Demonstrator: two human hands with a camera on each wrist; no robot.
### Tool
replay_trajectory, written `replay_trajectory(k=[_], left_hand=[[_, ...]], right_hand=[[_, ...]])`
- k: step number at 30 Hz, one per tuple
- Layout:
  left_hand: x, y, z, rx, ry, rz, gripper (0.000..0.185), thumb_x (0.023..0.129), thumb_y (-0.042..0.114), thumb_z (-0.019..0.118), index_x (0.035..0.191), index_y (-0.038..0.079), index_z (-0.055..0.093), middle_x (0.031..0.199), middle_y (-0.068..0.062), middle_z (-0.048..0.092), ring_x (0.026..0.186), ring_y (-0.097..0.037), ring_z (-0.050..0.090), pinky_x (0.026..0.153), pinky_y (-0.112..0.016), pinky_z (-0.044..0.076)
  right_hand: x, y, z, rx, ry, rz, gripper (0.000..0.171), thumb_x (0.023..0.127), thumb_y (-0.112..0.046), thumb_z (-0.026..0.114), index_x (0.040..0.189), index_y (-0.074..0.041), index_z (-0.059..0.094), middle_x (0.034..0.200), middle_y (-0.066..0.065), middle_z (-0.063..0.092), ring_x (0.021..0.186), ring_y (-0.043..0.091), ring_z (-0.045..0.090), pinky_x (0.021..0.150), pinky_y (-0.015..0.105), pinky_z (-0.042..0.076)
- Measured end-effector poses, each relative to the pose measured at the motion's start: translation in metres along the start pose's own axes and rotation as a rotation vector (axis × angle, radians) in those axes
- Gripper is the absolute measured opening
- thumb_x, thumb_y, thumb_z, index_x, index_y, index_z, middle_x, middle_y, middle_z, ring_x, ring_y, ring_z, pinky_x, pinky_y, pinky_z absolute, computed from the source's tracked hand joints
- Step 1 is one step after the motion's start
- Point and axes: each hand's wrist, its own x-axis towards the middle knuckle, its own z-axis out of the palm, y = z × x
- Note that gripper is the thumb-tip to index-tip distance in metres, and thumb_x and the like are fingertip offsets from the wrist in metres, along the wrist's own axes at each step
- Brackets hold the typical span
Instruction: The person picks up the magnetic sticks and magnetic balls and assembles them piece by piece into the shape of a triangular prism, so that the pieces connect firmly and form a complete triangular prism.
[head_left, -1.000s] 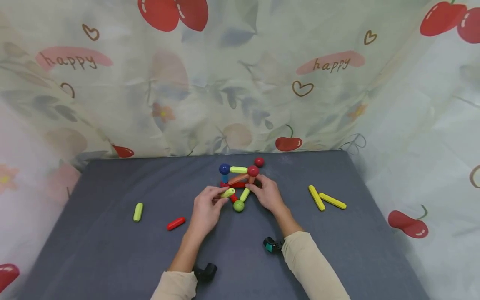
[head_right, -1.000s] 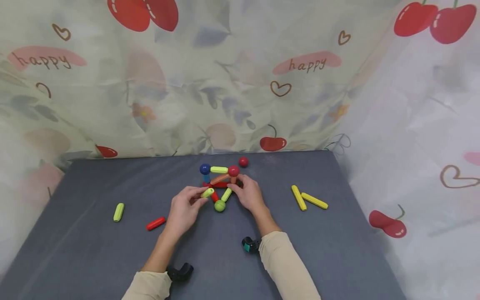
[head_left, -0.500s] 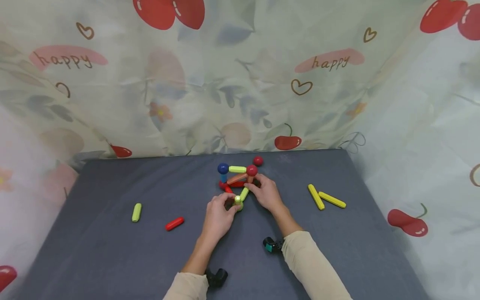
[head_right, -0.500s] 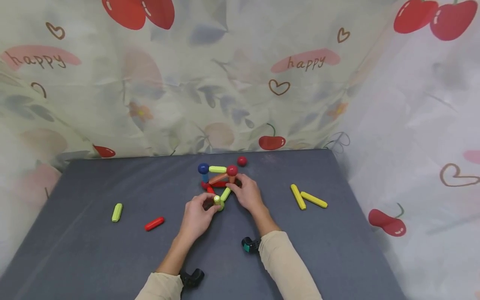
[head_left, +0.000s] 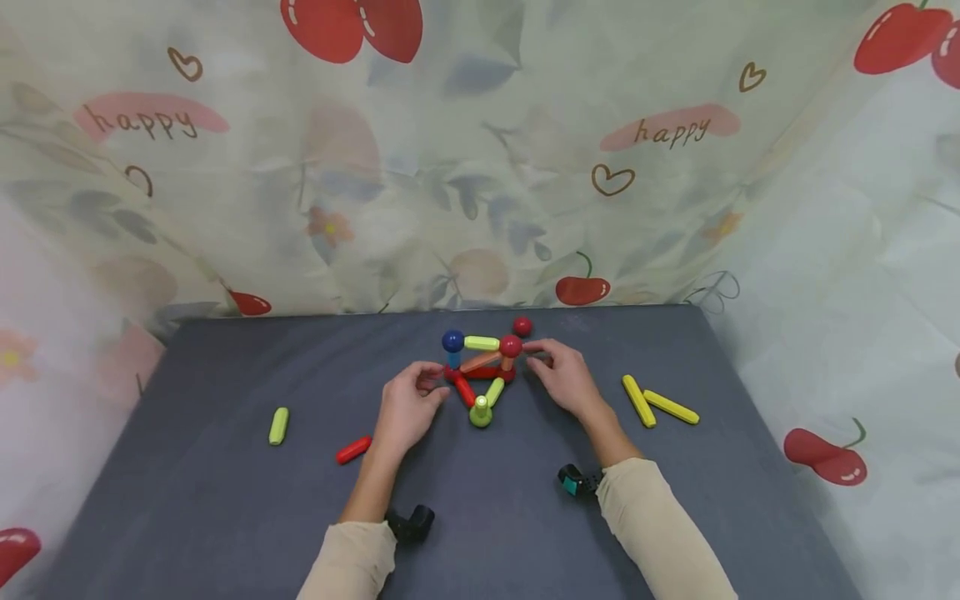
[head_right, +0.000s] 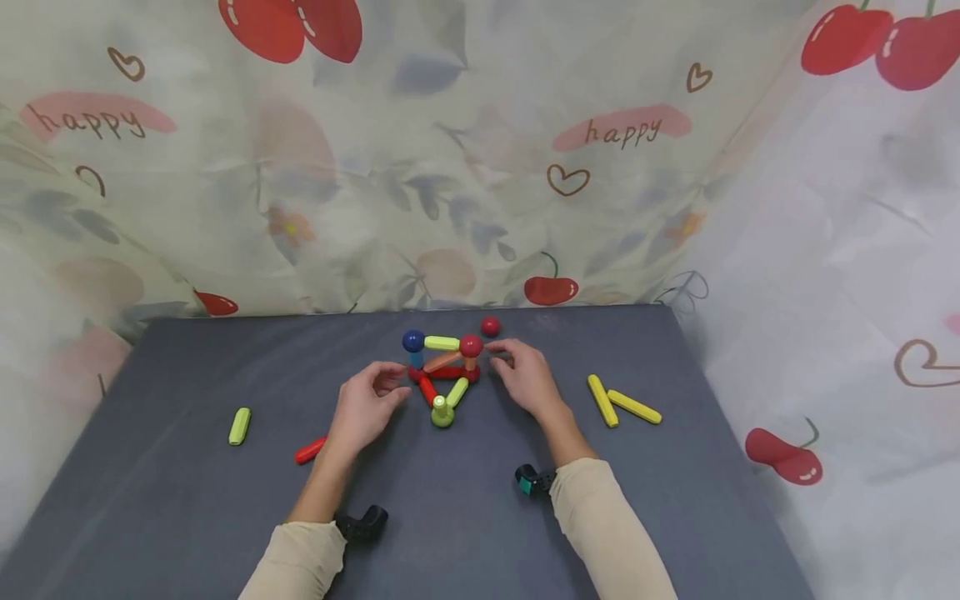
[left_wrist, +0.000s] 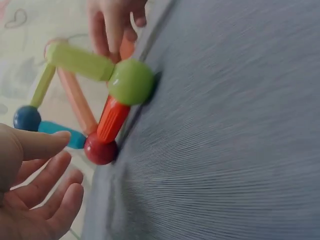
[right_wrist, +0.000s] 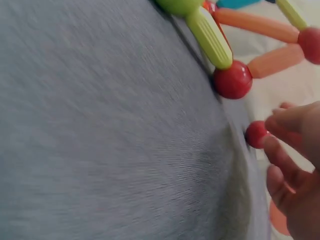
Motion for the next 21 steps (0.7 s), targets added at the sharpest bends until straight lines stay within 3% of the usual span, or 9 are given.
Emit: replay_trajectory(k=[6, 10, 13, 21], left_hand=[[0.029, -0.007, 0.013, -0.008, -0.012, -0.033, 0.052, 0.090, 0.028, 0.080, 0.136, 0.014, 0.062, 0.131, -0.007, 0.069, 0.103, -0.022, 0.068, 0.085, -0.038, 0.057], [0.036, -0.017, 0.021, 0.042, -0.011, -0.022, 0.050, 0.089, 0.032, 0.080, 0.133, 0.012, 0.066, 0.119, -0.008, 0.073, 0.089, -0.019, 0.066, 0.073, -0.030, 0.052], [0.039, -0.019, 0.024, 0.064, -0.020, -0.013, 0.045, 0.089, 0.034, 0.080, 0.127, 0.012, 0.072, 0.111, -0.007, 0.076, 0.085, -0.018, 0.065, 0.070, -0.029, 0.051], [0.044, -0.019, 0.025, 0.060, -0.006, -0.060, 0.043, 0.084, 0.037, 0.084, 0.119, 0.014, 0.077, 0.112, -0.007, 0.079, 0.100, -0.024, 0.073, 0.086, -0.043, 0.059]], right_hand=[[0.028, 0.007, 0.004, -0.046, 0.086, 0.016, 0.037, 0.098, -0.019, 0.070, 0.135, -0.014, 0.065, 0.125, 0.010, 0.066, 0.082, 0.023, 0.063, 0.076, 0.038, 0.053], [0.041, 0.009, 0.016, -0.103, 0.077, 0.036, 0.048, 0.097, -0.020, 0.071, 0.143, -0.016, 0.059, 0.135, 0.010, 0.061, 0.091, 0.026, 0.066, 0.085, 0.043, 0.055], [0.044, 0.009, 0.017, -0.133, 0.071, 0.039, 0.049, 0.097, -0.019, 0.071, 0.144, -0.016, 0.058, 0.139, 0.010, 0.059, 0.098, 0.027, 0.066, 0.091, 0.046, 0.055], [0.040, 0.016, 0.017, -0.152, 0.108, 0.106, 0.039, 0.097, -0.026, 0.072, 0.134, -0.017, 0.063, 0.123, 0.008, 0.064, 0.093, 0.026, 0.061, 0.086, 0.045, 0.053]])
